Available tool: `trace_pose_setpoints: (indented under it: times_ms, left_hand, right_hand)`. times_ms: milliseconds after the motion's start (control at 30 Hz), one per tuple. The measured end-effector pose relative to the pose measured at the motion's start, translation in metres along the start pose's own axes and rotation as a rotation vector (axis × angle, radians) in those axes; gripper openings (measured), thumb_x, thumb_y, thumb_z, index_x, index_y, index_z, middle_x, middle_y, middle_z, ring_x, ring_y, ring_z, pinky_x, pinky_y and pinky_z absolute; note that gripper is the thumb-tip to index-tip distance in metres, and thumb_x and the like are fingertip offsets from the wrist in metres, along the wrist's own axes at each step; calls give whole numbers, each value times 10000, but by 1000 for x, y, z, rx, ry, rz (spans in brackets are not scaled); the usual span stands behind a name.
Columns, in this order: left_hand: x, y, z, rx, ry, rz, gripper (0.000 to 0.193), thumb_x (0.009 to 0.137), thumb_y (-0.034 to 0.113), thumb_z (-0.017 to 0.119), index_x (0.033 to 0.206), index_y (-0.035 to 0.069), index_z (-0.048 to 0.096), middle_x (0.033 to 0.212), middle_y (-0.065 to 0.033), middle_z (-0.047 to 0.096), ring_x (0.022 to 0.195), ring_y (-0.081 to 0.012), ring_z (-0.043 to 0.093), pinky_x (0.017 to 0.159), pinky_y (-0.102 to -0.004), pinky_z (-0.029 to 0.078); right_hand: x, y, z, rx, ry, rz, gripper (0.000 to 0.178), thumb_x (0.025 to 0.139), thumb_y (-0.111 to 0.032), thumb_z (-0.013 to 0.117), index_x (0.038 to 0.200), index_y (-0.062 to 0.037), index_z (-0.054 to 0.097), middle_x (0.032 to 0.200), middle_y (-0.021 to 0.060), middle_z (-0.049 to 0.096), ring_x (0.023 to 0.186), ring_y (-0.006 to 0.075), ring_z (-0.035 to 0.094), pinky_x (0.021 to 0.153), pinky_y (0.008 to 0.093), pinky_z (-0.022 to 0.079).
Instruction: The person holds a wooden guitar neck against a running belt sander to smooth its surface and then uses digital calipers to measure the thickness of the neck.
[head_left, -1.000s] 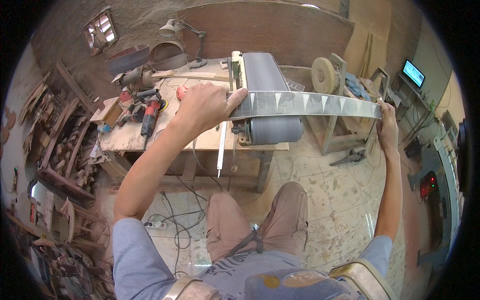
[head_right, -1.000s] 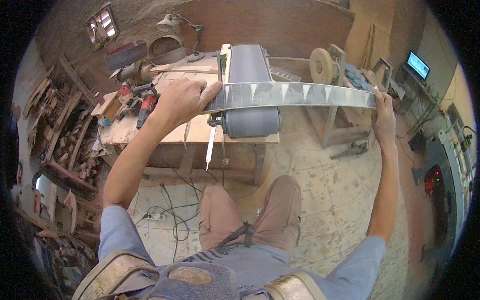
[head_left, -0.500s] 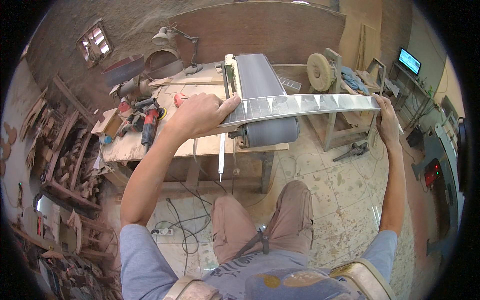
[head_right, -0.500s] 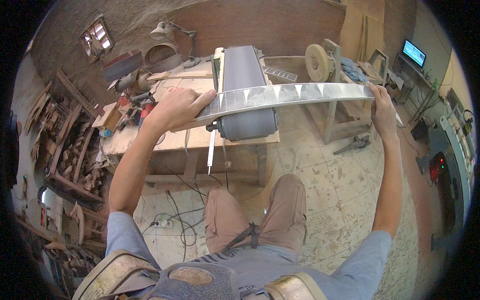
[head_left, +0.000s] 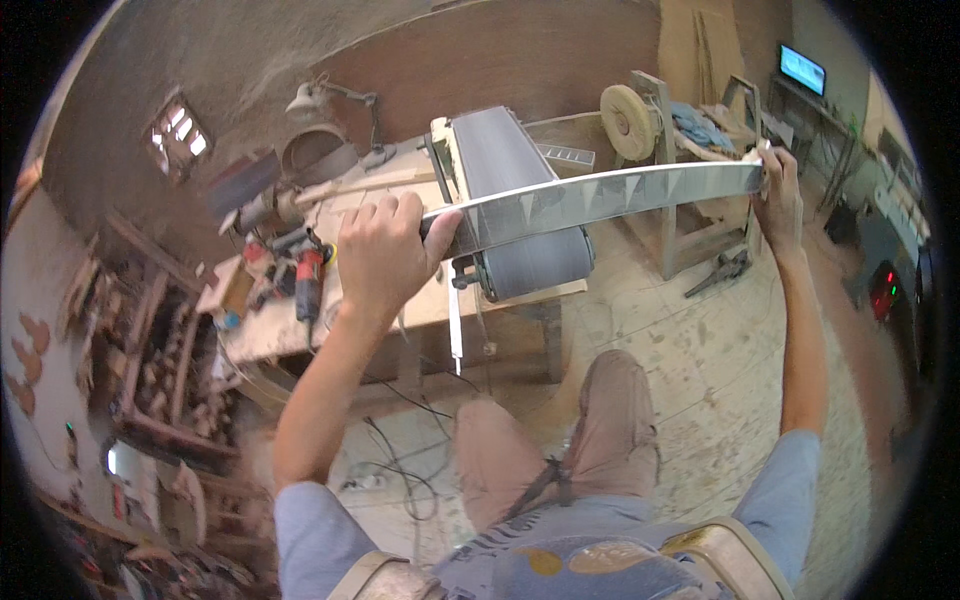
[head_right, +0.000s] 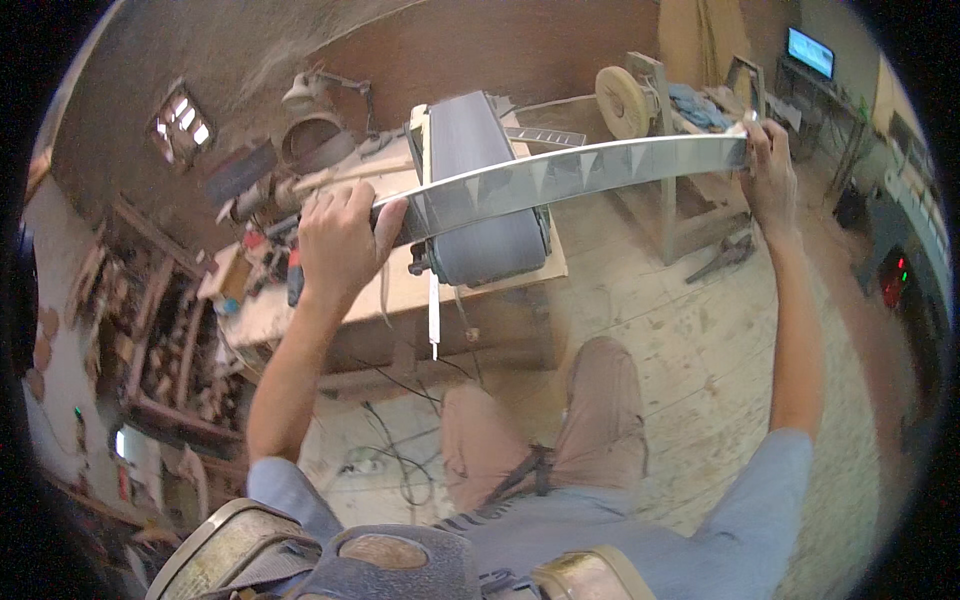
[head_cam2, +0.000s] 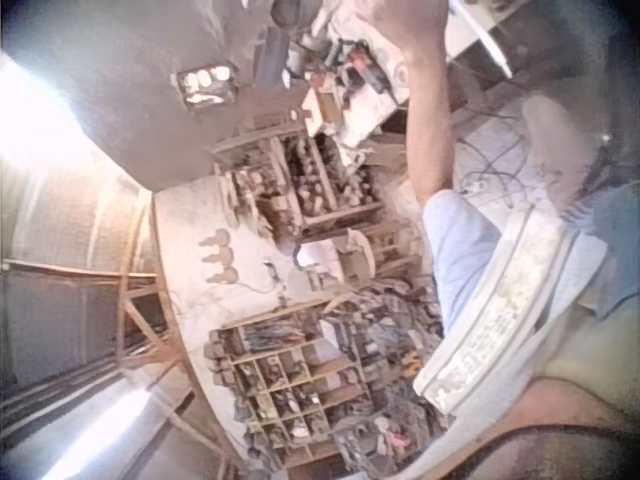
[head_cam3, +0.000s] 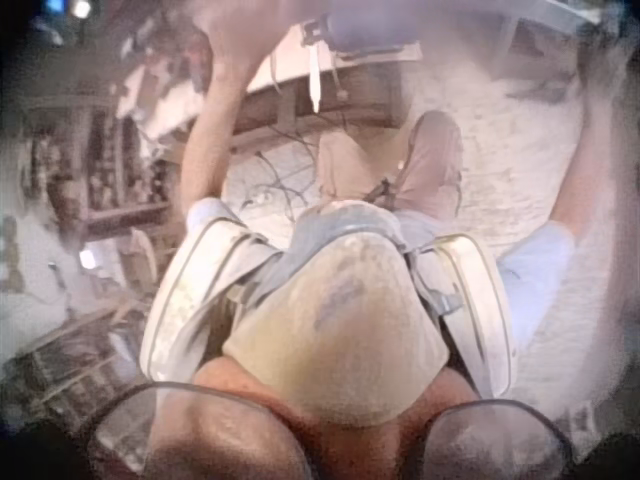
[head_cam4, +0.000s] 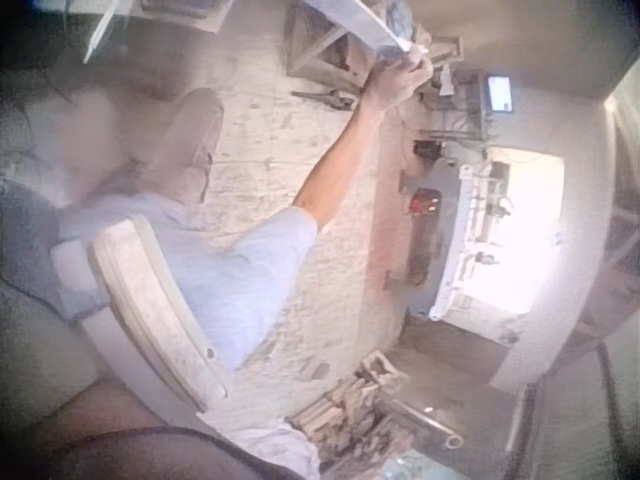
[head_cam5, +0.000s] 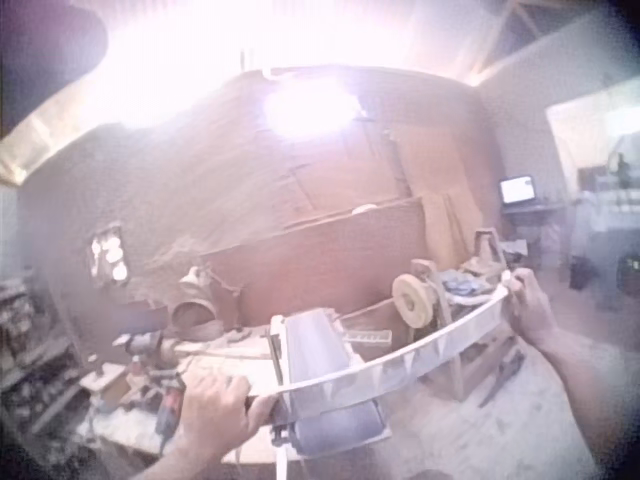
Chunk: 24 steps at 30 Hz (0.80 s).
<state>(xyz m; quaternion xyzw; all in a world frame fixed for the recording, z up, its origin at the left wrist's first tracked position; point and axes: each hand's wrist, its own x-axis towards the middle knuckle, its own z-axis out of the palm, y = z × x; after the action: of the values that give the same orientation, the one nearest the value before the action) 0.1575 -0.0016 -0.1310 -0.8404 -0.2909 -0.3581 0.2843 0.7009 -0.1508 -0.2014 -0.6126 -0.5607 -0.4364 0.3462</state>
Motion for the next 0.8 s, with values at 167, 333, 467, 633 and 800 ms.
trace_pose_setpoints:
  times_ms: [167,333,467,633,800]
  left_hand:
    - [6,-10,-6,-160,-344,-135,597,1048,484,545,754,-24,654,733,-234,670,744,-422,665,747,-525,499]
    - [23,-18,-13,-397,-834,-344,748,1092,547,396,925,-99,734,838,-335,678,864,-475,675,862,-539,498]
    - [19,-30,-13,-447,-901,-301,797,1096,602,353,1038,-96,732,994,-342,701,986,-457,673,977,-471,478]
    - [20,-16,-17,-312,-837,-356,803,1096,595,365,912,-87,746,926,-355,701,970,-475,691,914,-516,511]
    - [2,-13,-6,-112,-370,-201,594,1035,511,568,785,-17,676,762,-241,678,777,-428,678,701,-533,508]
  right_hand:
    - [10,-13,-7,17,-145,-11,785,766,129,658,1461,-190,486,1338,126,575,1159,412,647,922,505,590]
    - [18,-7,-12,16,-324,7,638,806,138,592,1373,-154,608,1266,116,640,1121,377,673,923,490,578]
    - [26,-10,-19,20,-446,24,601,797,132,600,1338,-129,633,1219,139,668,1144,384,667,922,484,574]
    - [23,-21,-22,73,-372,9,578,790,131,601,1331,-71,617,1233,170,656,1174,411,642,972,484,553]
    - [23,-22,-17,78,-288,7,638,811,100,637,1399,-110,506,1272,160,583,1173,414,629,945,500,565]
